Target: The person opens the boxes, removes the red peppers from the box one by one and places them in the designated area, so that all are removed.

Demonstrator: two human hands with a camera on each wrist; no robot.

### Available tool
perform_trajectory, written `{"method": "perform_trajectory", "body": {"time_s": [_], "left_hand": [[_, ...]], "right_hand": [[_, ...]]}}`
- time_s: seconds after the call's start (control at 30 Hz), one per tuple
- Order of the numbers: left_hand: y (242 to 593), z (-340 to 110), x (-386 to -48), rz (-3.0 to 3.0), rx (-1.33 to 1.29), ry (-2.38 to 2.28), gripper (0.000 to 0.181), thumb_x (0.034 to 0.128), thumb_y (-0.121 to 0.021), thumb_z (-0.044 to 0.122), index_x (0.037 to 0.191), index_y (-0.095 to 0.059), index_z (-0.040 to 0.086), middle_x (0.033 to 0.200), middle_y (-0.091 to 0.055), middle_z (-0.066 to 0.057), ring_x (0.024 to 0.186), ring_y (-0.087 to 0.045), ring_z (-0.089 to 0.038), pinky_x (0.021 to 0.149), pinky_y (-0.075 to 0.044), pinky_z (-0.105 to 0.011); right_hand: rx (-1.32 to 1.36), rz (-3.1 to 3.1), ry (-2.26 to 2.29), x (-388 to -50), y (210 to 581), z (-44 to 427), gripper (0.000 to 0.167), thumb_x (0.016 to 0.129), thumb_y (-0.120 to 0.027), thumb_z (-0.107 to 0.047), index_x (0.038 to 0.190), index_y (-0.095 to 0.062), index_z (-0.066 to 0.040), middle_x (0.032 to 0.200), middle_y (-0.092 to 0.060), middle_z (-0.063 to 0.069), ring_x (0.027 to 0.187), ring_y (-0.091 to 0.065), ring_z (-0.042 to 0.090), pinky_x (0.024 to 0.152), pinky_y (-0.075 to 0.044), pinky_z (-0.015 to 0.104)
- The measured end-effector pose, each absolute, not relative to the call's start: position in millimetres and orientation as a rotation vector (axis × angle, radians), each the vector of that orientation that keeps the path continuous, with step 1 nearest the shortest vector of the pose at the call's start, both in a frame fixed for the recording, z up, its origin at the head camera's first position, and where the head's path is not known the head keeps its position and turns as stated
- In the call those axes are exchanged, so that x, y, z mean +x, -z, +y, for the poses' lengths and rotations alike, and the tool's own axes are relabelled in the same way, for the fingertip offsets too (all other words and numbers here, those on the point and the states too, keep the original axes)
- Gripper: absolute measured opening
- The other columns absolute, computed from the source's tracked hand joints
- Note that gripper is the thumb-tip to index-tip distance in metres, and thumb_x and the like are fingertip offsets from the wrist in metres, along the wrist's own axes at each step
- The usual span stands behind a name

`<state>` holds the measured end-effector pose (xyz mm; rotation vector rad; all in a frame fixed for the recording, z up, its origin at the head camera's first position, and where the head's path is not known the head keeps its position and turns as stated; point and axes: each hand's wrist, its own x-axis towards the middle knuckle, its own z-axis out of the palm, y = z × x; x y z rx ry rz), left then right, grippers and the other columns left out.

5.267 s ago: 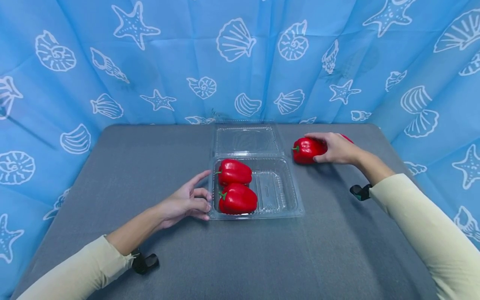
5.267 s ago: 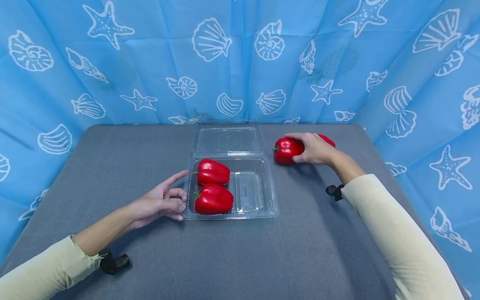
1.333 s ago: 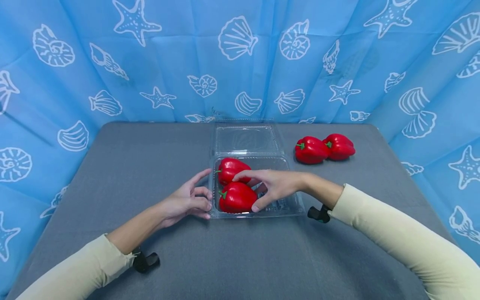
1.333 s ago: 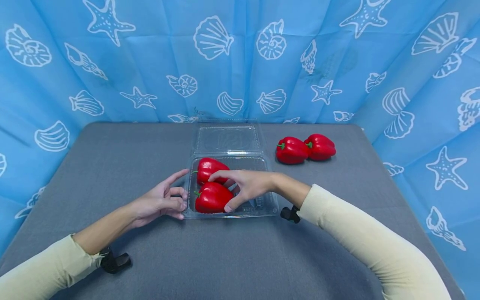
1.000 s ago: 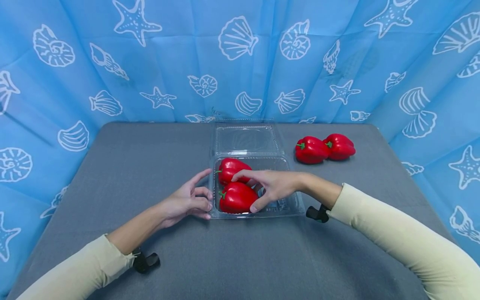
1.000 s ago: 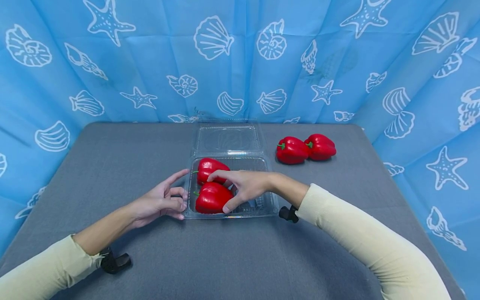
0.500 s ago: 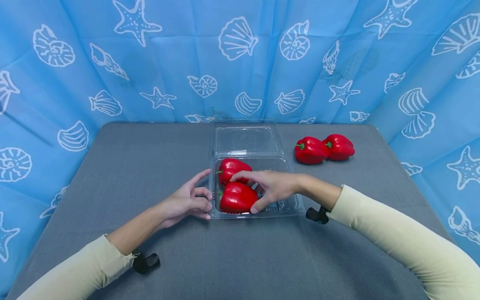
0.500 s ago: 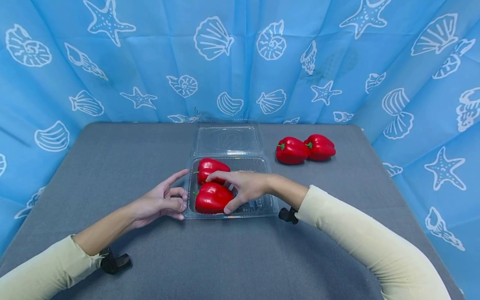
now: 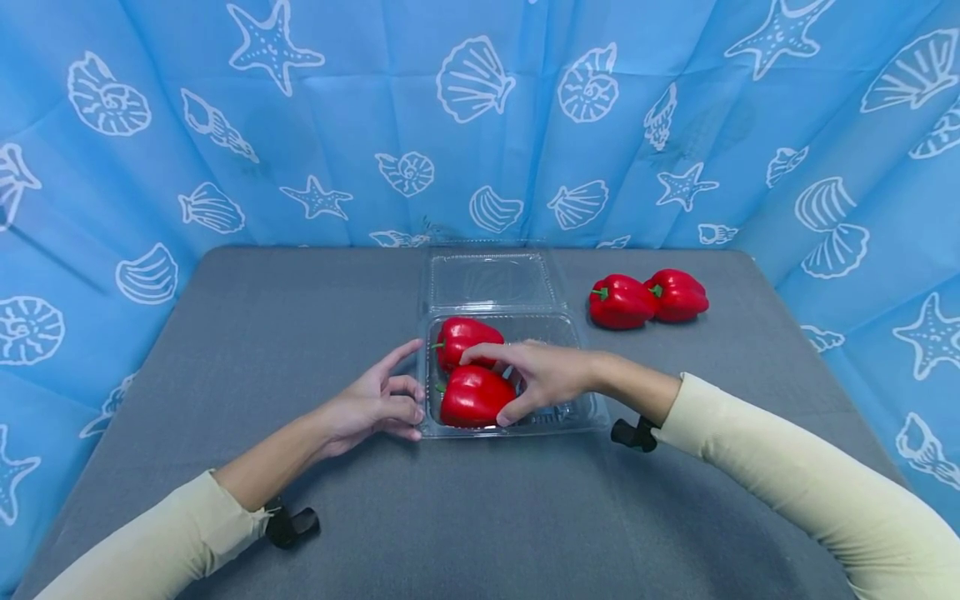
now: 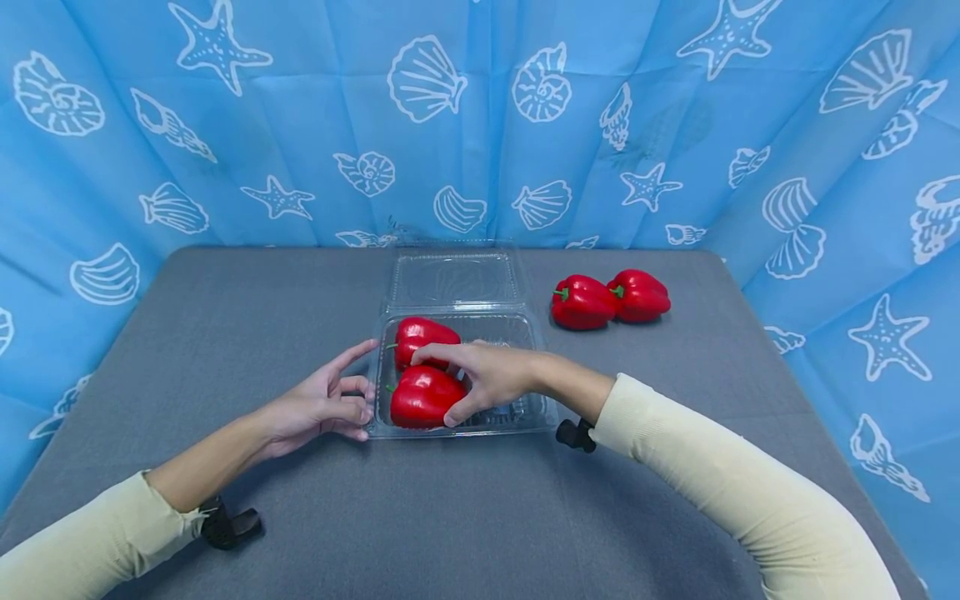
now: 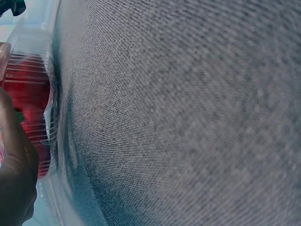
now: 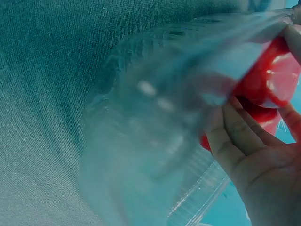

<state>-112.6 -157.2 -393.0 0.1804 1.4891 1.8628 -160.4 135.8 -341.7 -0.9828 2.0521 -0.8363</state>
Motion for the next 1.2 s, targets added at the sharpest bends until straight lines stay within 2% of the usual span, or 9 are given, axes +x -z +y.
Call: {"method": "perform_trajectory", "body": {"time_s": [0.5,0.73,1.0,1.2], "left_hand": [[392,-157,-114,1.495,0.163,-1.853,0.094,0.0886,-0.062,-0.005,0.159,-0.010,0.029,0.103,-0.056,-0.008,0.083,-0.066,-0.021,0.080,-0.060,-0.042],[393,-157,-113,1.497,0.182,-1.864,0.098,0.0855,-0.063,-0.007,0.160,-0.009,0.029,0.100,-0.056,-0.007,0.080,-0.065,-0.020,0.079,-0.060,-0.044],[393,-157,-112,1.496,0.189,-1.868,0.098,0.0855,-0.063,-0.007,0.160,-0.010,0.029,0.101,-0.056,-0.007,0.082,-0.065,-0.020,0.079,-0.060,-0.043],[393,-157,-112,1.501,0.200,-1.880,0.098,0.0851,-0.062,-0.009,0.160,-0.009,0.028,0.100,-0.055,-0.006,0.081,-0.065,-0.020,0.078,-0.060,-0.043]], "right_hand": [[-0.999,2.007,0.878,-165,339,142,0.079,0.080,-0.079,-0.022,0.148,-0.039,-0.018,0.136,-0.049,0.003,0.122,-0.048,0.024,0.092,-0.054,0.042],[-1.001,2.000,0.885,-167,334,143,0.078,0.079,-0.081,-0.023,0.147,-0.041,-0.020,0.134,-0.051,0.000,0.121,-0.049,0.023,0.091,-0.054,0.043],[-1.040,2.032,0.868,-164,326,150,0.080,0.082,-0.079,-0.023,0.152,-0.041,-0.017,0.138,-0.052,0.004,0.118,-0.052,0.023,0.091,-0.054,0.042],[-1.032,2.068,0.865,-160,322,157,0.082,0.082,-0.079,-0.025,0.153,-0.039,-0.019,0.141,-0.052,0.001,0.119,-0.052,0.021,0.093,-0.053,0.043]]}}
